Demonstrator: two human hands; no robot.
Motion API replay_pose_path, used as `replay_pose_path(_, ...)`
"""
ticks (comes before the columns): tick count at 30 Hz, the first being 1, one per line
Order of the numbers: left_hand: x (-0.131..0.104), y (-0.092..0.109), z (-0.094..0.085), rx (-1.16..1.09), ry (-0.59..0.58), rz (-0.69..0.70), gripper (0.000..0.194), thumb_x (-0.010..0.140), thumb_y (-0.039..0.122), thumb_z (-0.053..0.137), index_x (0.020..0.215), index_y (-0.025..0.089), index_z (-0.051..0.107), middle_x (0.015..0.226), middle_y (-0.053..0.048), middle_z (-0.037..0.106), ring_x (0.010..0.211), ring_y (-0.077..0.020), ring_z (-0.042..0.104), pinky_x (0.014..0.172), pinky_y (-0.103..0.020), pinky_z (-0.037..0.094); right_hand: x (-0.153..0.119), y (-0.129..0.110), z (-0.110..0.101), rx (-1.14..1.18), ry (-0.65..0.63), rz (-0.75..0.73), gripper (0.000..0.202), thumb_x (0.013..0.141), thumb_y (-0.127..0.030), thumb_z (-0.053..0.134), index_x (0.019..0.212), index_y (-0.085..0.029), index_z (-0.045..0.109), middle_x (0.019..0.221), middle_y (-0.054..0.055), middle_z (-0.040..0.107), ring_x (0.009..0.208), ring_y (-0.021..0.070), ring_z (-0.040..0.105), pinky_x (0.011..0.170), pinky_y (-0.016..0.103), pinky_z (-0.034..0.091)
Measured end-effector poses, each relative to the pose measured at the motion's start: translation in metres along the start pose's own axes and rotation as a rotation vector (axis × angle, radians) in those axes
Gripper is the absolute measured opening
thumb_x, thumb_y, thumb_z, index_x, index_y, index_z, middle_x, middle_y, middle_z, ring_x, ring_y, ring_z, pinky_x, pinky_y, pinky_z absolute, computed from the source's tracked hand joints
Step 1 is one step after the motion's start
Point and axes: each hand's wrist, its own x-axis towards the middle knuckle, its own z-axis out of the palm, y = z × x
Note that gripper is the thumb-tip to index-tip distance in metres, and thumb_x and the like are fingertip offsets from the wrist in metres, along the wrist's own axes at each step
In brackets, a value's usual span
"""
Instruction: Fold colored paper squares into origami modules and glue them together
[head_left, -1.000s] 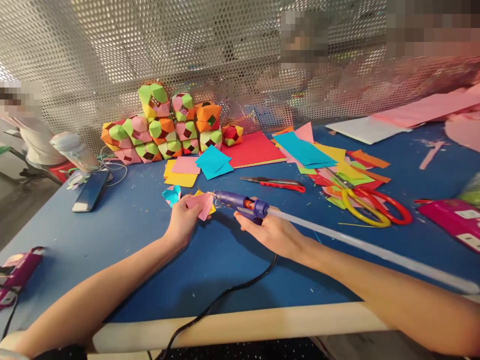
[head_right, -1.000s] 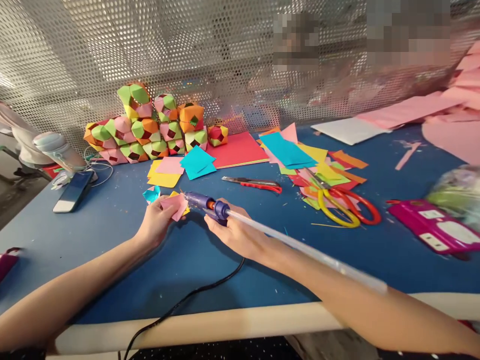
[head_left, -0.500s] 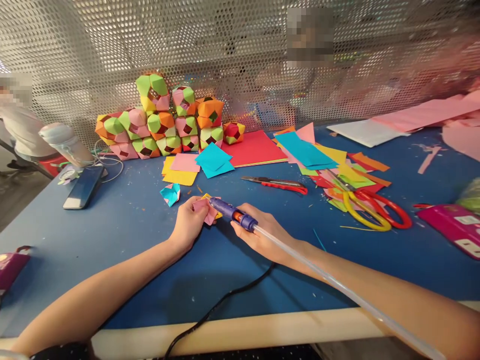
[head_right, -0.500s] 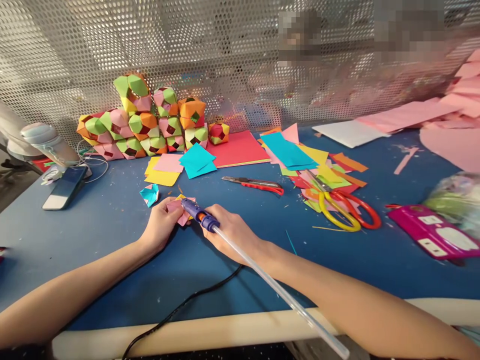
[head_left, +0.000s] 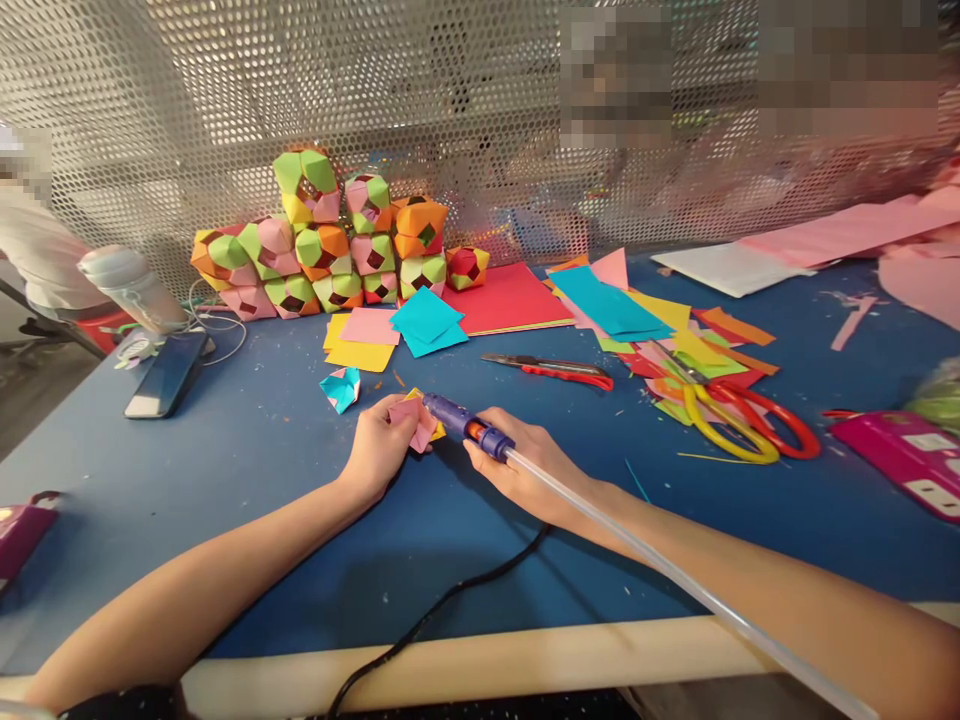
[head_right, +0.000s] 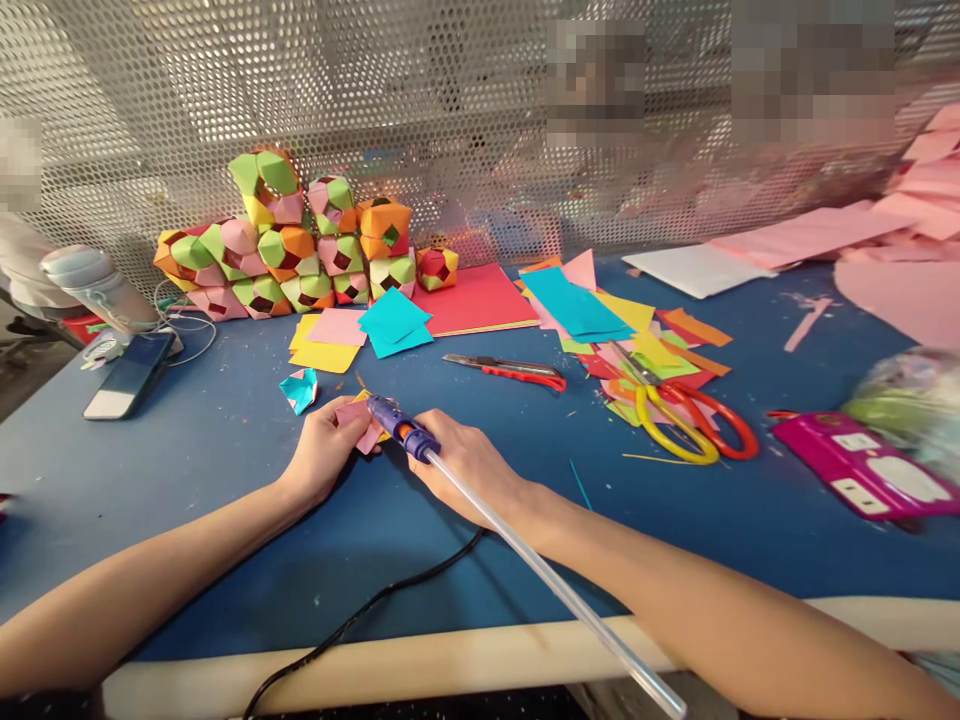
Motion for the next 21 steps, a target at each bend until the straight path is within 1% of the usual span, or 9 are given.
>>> replay_pose_path(4, 0.0001, -0.0016, -0.0003, -0.001, -0.015, 0.015, 0.016, 0.075, 0.022, 0.053, 0.084, 0.015, 0.063, 0.064, -0.002, 0.064, 0.053, -0.0132, 0.059, 0.05, -0.023, 0.046, 0.0001, -0.0004, -0.0012, -0.003, -0.015, -0.027, 0.006, 0.083, -0.022, 0.047, 0.089, -0.021, 0.048, 0.08, 0.003, 0.061, 0.065, 0.0176, 0.06, 0.059, 0.026, 0.042)
replay_pose_path(9, 0.0006, -0.0038, -0.0009, 0.01, -0.009, 0.028, 0.014, 0.075, 0.023, 0.053, 0.081, 0.016, 0.063, 0.061, -0.001, 0.064, 0.053, -0.0139, 0.059, 0.05, -0.023, 0.045, -0.0006, -0.0021, -0.0033, 0.003, 0.026, 0.0, 0.006, 0.083, -0.022, 0.047, 0.089, -0.021, 0.047, 0.075, 0.003, 0.06, 0.063, 0.0174, 0.06, 0.058, 0.026, 0.042)
replay_pose_path(13, 0.0002, -0.0028, -0.0002, 0.031, -0.022, 0.044, 0.015, 0.076, 0.023, 0.053, 0.083, 0.015, 0.063, 0.06, -0.001, 0.063, 0.053, -0.013, 0.057, 0.05, -0.022, 0.044, -0.0008, -0.003, -0.0026, -0.022, -0.019, -0.029, 0.006, 0.083, -0.021, 0.046, 0.089, -0.021, 0.048, 0.08, 0.004, 0.06, 0.066, 0.0181, 0.061, 0.06, 0.027, 0.042)
replay_pose_path(18, -0.0005, -0.002, -0.0002, 0.03, -0.013, 0.038, 0.015, 0.076, 0.025, 0.053, 0.081, 0.015, 0.064, 0.06, -0.001, 0.063, 0.053, -0.0133, 0.057, 0.05, -0.022, 0.044, -0.0005, -0.0049, -0.0032, -0.034, 0.005, -0.007, 0.006, 0.083, -0.021, 0.047, 0.088, -0.021, 0.048, 0.079, 0.004, 0.061, 0.065, 0.0182, 0.061, 0.058, 0.027, 0.041)
replay_pose_path(21, -0.0001, -0.0024, -0.0007, 0.05, -0.029, 0.068, 0.018, 0.076, 0.023, 0.052, 0.084, 0.015, 0.065, 0.059, 0.0, 0.063, 0.052, -0.0121, 0.055, 0.05, -0.021, 0.042, -0.0001, -0.0066, -0.0045, -0.023, -0.009, -0.026, 0.006, 0.082, -0.021, 0.047, 0.088, -0.021, 0.048, 0.079, 0.004, 0.061, 0.062, 0.0173, 0.06, 0.057, 0.026, 0.041)
